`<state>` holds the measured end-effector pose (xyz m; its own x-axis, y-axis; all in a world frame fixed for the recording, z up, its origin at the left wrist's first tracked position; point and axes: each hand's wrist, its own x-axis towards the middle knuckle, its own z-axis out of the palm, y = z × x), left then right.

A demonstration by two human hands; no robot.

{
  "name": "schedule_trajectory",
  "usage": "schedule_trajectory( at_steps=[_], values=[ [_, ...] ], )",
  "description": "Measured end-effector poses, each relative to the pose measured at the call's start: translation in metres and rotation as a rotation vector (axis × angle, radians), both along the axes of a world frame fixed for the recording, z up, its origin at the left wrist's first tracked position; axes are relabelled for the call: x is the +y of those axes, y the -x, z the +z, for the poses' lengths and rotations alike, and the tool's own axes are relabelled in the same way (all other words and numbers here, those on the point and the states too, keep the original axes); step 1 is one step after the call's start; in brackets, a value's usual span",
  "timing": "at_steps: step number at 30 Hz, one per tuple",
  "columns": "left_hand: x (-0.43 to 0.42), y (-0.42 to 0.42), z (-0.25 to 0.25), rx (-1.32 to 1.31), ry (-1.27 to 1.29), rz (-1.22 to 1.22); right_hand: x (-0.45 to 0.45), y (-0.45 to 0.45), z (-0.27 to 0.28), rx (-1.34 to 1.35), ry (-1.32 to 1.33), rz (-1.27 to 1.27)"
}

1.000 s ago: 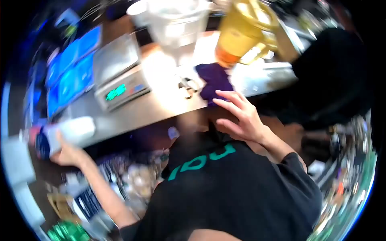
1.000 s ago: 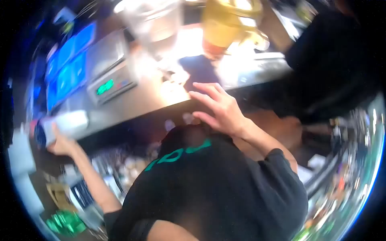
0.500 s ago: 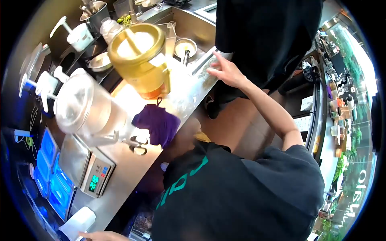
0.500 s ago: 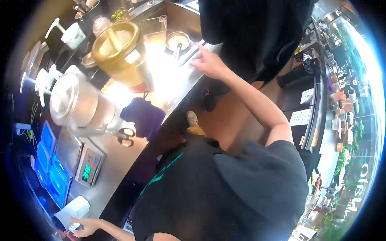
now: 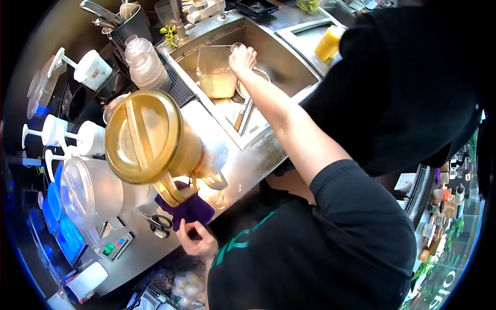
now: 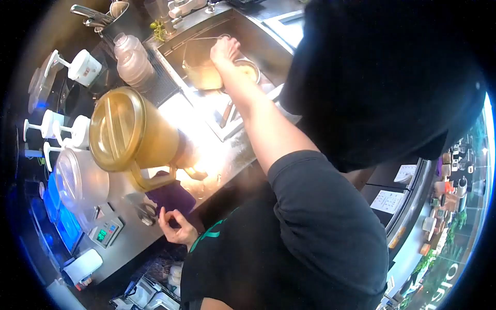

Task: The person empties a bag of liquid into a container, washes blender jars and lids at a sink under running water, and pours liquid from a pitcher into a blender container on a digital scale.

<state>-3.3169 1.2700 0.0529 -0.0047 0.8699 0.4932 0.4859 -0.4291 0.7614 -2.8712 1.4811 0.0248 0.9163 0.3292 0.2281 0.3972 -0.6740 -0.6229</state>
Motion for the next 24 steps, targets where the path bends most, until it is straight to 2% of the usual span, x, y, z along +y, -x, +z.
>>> schedule_trajectory(
  at_steps=[1,3,5,7,9,10,12,13,14,15,16,18,20,21,23,24],
  values=[
    [0.005,-0.004,-0.01,0.048,0.029,0.025,0.01,-0.008,0.005,-0.095,0.079,-0.002],
    [0.017,-0.007,-0.021,0.074,-0.035,0.047,0.013,-0.031,0.038,0.149,0.238,0.136],
    [0.021,-0.009,-0.027,0.058,-0.027,0.097,0.026,-0.054,0.043,0.056,0.312,0.205],
    [0.023,-0.003,-0.042,0.066,-0.046,0.088,0.038,-0.067,0.049,-0.007,0.299,0.462],
    [0.023,-0.004,-0.047,0.089,-0.118,0.14,0.06,-0.07,0.043,-0.083,0.197,0.611],
    [0.025,0.007,-0.052,0.119,-0.113,0.066,0.074,-0.073,0.039,-0.154,0.178,0.656],
    [0.043,-0.007,-0.061,0.093,-0.455,0.111,0.123,-0.098,0.016,-0.188,0.196,0.684],
    [0.046,-0.014,-0.061,0.174,-0.511,0.174,0.154,-0.118,-0.005,-0.195,0.226,0.735],
    [0.041,-0.017,-0.06,0.303,-0.532,0.243,0.168,-0.12,-0.011,-0.281,-0.004,0.868],
    [0.037,-0.021,-0.059,0.405,-0.547,0.313,0.177,-0.121,-0.008,-0.555,-0.056,0.946],
    [0.031,-0.023,-0.055,0.484,-0.514,0.334,0.206,-0.135,-0.033,-0.575,-0.192,1.009],
    [0.016,-0.016,-0.042,0.606,-0.358,0.326,0.2,-0.146,-0.07,-0.237,-0.301,1.123],
    [0.012,-0.015,-0.031,0.662,-0.289,0.321,0.103,-0.087,-0.015,-0.033,-0.219,1.167],
    [0.015,-0.018,-0.028,0.703,-0.194,0.325,0.08,-0.08,-0.012,-0.549,0.034,1.176],
    [0.008,-0.04,-0.017,0.635,-0.196,0.277,0.062,-0.09,-0.017,-0.469,-0.191,1.11],
    [0.007,-0.054,-0.01,0.555,-0.198,0.24,0.06,-0.097,-0.016,-0.298,-0.216,0.906]
  ],
)
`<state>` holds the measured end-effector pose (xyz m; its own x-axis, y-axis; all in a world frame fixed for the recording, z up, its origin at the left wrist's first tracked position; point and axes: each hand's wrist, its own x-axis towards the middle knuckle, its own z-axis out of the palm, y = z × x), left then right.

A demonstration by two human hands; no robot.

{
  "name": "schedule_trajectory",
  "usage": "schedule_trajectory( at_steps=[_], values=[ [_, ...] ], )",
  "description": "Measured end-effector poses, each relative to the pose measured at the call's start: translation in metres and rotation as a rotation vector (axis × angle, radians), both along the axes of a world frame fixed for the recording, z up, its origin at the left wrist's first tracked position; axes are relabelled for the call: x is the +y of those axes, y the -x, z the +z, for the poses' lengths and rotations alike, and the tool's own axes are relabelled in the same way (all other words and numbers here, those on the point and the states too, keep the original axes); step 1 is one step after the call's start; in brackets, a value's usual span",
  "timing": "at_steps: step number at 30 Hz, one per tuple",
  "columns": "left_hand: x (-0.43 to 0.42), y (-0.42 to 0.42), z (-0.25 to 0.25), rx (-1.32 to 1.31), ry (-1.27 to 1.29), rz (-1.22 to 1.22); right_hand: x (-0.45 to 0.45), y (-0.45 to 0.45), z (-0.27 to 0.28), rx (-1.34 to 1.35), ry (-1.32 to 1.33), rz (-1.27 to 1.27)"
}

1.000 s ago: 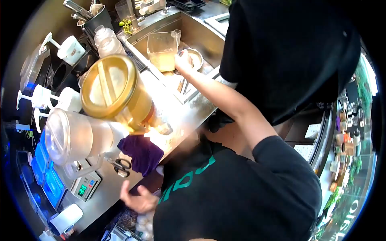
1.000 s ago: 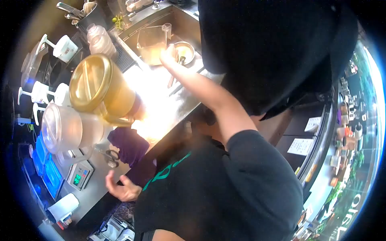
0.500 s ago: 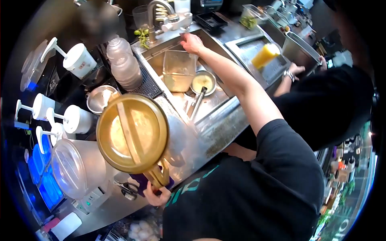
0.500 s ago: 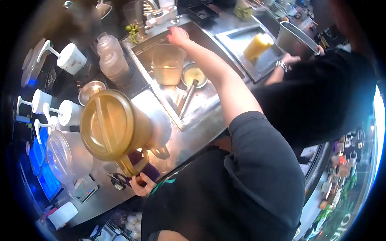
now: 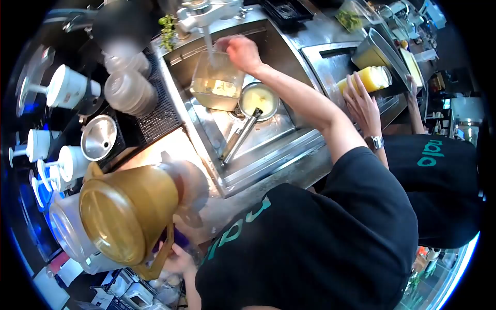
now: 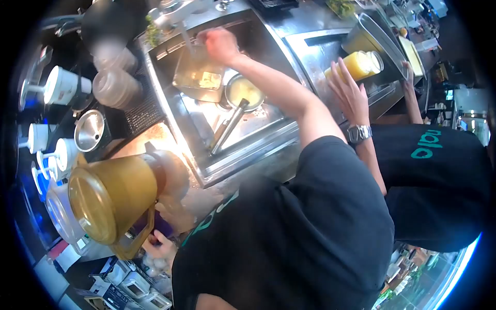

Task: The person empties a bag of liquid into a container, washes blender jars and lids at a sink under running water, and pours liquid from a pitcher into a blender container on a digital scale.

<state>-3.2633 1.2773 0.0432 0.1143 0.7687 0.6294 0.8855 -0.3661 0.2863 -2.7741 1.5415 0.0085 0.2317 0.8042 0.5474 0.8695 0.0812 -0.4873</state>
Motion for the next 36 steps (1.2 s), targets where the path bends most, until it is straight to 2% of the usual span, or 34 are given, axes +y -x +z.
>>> schedule_trajectory(
  at_steps=[1,2,3,5,6,7,8,9,10,11,12,13,15,16,17,19,21,22,25,27,28,29,31,33,34,35,36],
  values=[
    [0.0,-0.014,0.01,-0.076,0.005,-0.055,-0.004,-0.008,-0.002,0.186,0.035,-0.196],
    [-0.003,-0.027,0.023,-0.151,0.022,-0.109,-0.001,-0.019,-0.019,0.219,0.004,-0.289],
    [-0.004,-0.046,0.035,-0.235,0.032,-0.155,-0.003,-0.029,-0.036,0.246,0.197,-0.257],
    [0.029,-0.128,0.067,-0.39,0.214,-0.525,-0.014,-0.04,-0.041,0.297,0.513,-0.097],
    [0.045,-0.167,0.076,-0.403,0.379,-0.555,-0.019,-0.043,-0.041,0.31,0.517,-0.041],
    [0.054,-0.2,0.066,-0.597,0.696,-0.421,-0.025,-0.045,-0.035,0.317,0.549,-0.017],
    [0.07,-0.237,0.065,-1.059,1.075,-0.355,-0.032,-0.047,-0.033,0.436,0.6,-0.002],
    [0.089,-0.262,0.04,-1.242,1.187,-0.328,-0.039,-0.053,-0.043,0.531,0.55,0.0],
    [0.11,-0.282,0.005,-1.288,1.197,-0.241,-0.049,-0.056,-0.05,0.628,0.553,-0.004],
    [0.126,-0.305,0.001,-1.26,1.194,-0.126,-0.052,-0.062,-0.076,0.69,0.502,-0.037],
    [0.147,-0.316,-0.025,-1.219,1.126,-0.08,-0.065,-0.062,-0.069,0.71,0.543,-0.052],
    [0.165,-0.322,-0.04,-1.154,1.123,-0.072,-0.076,-0.053,-0.059,0.735,0.586,-0.041],
    [0.195,-0.324,-0.068,-0.939,1.02,0.025,-0.078,-0.037,-0.068,0.975,0.468,0.0],
    [0.208,-0.317,-0.094,-1.052,0.929,-0.1,-0.086,-0.018,-0.038,1.149,0.406,0.088],
    [0.214,-0.314,-0.092,-1.128,0.911,0.047,-0.076,-0.017,-0.067,1.19,0.389,0.176],
    [0.23,-0.294,-0.088,-1.311,1.025,0.004,-0.079,-0.001,-0.043,1.1,0.395,0.225],
    [0.226,-0.295,-0.054,-1.433,1.089,0.077,-0.092,-0.001,0.01,0.896,0.397,0.365],
    [0.227,-0.295,-0.044,-1.414,1.106,0.07,-0.097,-0.005,0.022,0.859,0.473,0.358],
    [0.237,-0.305,-0.029,-1.498,1.155,-0.176,-0.113,0.0,0.068,0.704,0.4,0.193],
    [0.252,-0.314,-0.025,-1.673,1.173,-0.292,-0.12,0.001,0.094,0.626,0.381,0.129],
    [0.265,-0.317,-0.036,-1.745,1.182,-0.439,-0.124,0.001,0.113,0.599,0.43,0.142],
    [0.267,-0.319,-0.024,-1.91,1.354,-0.459,-0.128,-0.002,0.125,0.536,0.472,0.169],
    [0.28,-0.32,-0.038,-1.95,1.464,-0.573,-0.129,-0.007,0.144,0.534,0.572,0.203],
    [0.295,-0.334,-0.055,-1.883,1.544,-0.727,-0.127,-0.007,0.153,0.754,0.6,0.067],
    [0.299,-0.343,-0.064,-1.947,1.571,-0.859,-0.128,-0.01,0.151,0.828,0.572,-0.005],
    [0.296,-0.354,-0.047,-1.933,1.545,-0.8,-0.132,-0.014,0.146,0.857,0.5,-0.026],
    [0.304,-0.363,-0.048,-1.868,1.534,-0.856,-0.137,-0.019,0.139,0.825,0.481,-0.035]
  ],
)
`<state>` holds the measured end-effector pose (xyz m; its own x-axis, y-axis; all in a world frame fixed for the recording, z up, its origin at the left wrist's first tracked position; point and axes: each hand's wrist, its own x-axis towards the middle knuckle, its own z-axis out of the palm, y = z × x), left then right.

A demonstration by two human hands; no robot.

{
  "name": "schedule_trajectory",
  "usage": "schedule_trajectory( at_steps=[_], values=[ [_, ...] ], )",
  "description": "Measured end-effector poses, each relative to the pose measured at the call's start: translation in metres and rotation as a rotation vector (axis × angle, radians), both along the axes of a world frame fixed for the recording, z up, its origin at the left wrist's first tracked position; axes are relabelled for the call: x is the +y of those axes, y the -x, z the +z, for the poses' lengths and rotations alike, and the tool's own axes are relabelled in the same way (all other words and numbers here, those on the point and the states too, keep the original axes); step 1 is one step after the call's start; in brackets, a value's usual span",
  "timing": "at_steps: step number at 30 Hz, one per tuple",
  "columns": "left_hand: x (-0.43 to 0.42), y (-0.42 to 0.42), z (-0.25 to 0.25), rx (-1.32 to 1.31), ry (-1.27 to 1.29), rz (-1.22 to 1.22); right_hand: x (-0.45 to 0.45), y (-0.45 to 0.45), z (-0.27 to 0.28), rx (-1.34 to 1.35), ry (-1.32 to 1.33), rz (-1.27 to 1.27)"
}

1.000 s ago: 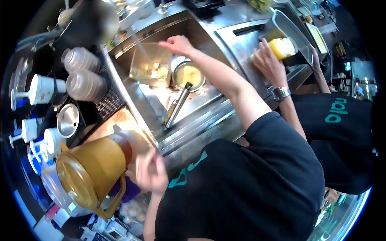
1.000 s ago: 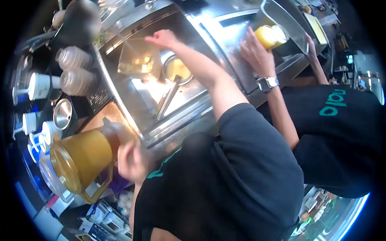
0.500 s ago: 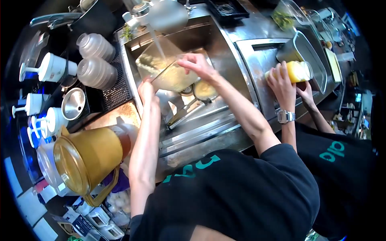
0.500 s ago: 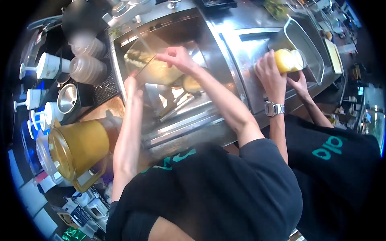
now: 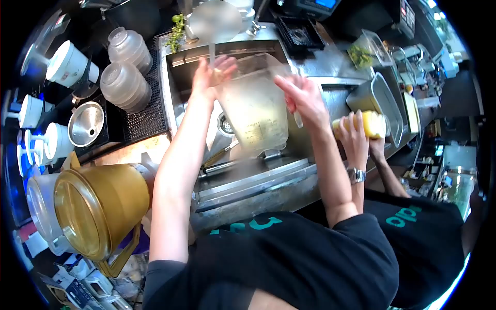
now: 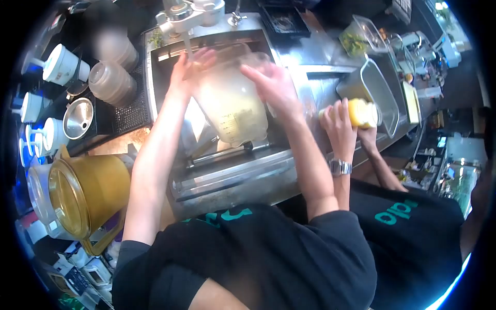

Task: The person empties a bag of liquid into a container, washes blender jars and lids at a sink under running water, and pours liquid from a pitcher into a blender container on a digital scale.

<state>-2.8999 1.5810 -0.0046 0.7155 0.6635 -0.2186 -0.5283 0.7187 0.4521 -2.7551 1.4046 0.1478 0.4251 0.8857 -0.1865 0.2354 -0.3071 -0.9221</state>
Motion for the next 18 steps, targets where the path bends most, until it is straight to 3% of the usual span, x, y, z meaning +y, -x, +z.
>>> schedule_trajectory(
  at_steps=[2,5,9,11,15,16,17,18],
  values=[
    [0.016,-0.017,0.003,0.044,-0.14,-0.056,-0.007,0.007,-0.013,-0.037,-0.116,-0.062],
    [0.029,-0.015,0.015,0.09,0.012,-0.011,-0.002,0.031,-0.025,-0.13,-0.344,-0.15],
    [0.026,0.009,0.007,0.1,0.18,0.137,0.014,0.044,-0.035,-0.195,-0.38,-0.233],
    [0.035,0.016,-0.038,0.105,0.193,0.129,0.021,0.045,-0.039,-0.129,-0.45,-0.242],
    [0.016,0.016,-0.038,-0.061,0.185,0.074,0.013,0.04,-0.039,-0.318,-0.402,-0.108],
    [0.01,0.018,-0.04,-0.109,0.06,0.062,0.008,0.034,-0.039,-0.246,-0.384,-0.097],
    [-0.009,0.015,-0.002,0.138,0.06,0.197,0.006,0.031,-0.032,-0.077,-0.395,-0.131],
    [-0.011,0.012,-0.003,0.089,0.014,0.154,0.005,0.03,-0.023,0.007,-0.359,-0.186]
  ],
)
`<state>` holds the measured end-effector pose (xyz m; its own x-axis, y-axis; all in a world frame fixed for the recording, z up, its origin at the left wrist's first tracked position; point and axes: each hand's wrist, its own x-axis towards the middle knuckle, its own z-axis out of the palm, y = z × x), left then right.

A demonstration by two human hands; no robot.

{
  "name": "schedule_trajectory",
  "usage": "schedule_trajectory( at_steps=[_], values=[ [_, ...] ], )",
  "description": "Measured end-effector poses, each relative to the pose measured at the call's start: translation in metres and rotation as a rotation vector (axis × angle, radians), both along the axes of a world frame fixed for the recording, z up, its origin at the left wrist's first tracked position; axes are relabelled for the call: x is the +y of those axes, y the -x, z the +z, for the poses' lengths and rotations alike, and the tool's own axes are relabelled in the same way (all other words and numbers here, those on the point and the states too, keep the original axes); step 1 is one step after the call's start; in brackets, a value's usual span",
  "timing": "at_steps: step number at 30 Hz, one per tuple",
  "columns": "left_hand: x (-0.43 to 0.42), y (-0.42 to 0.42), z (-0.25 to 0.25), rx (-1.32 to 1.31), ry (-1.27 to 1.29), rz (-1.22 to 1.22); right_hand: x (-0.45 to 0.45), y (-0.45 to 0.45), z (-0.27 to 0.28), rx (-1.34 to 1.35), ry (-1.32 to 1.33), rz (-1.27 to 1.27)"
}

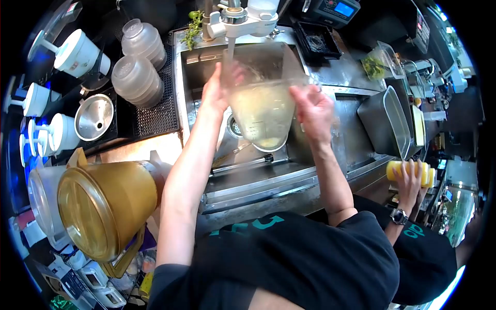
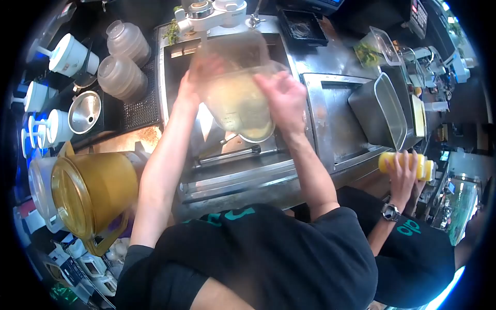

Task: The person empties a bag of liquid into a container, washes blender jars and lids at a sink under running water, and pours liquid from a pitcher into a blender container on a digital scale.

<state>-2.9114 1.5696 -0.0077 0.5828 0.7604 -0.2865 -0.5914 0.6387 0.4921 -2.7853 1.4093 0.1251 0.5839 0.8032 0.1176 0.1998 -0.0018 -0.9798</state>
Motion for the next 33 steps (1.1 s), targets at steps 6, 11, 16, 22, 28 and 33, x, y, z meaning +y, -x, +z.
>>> schedule_trajectory(
  at_steps=[6,11,16,22,28,33],
  values=[
    [-0.002,-0.002,0.012,0.12,-0.114,-0.031,-0.009,-0.008,-0.017,0.032,-0.004,0.029],
    [-0.001,0.016,0.015,0.125,-0.205,0.054,0.011,-0.044,-0.026,0.166,0.088,0.17],
    [-0.044,0.037,0.026,0.734,-0.314,0.278,0.063,-0.067,-0.078,0.691,-0.052,0.374],
    [-0.107,0.069,0.071,0.771,-0.096,-0.012,0.1,-0.092,-0.102,1.313,0.569,0.476],
    [-0.145,0.057,0.021,0.125,0.439,-0.096,0.123,-0.071,-0.086,0.96,0.66,0.382],
    [-0.148,0.066,0.045,0.213,0.477,-0.155,0.132,-0.061,-0.089,0.923,0.709,0.258]
  ],
)
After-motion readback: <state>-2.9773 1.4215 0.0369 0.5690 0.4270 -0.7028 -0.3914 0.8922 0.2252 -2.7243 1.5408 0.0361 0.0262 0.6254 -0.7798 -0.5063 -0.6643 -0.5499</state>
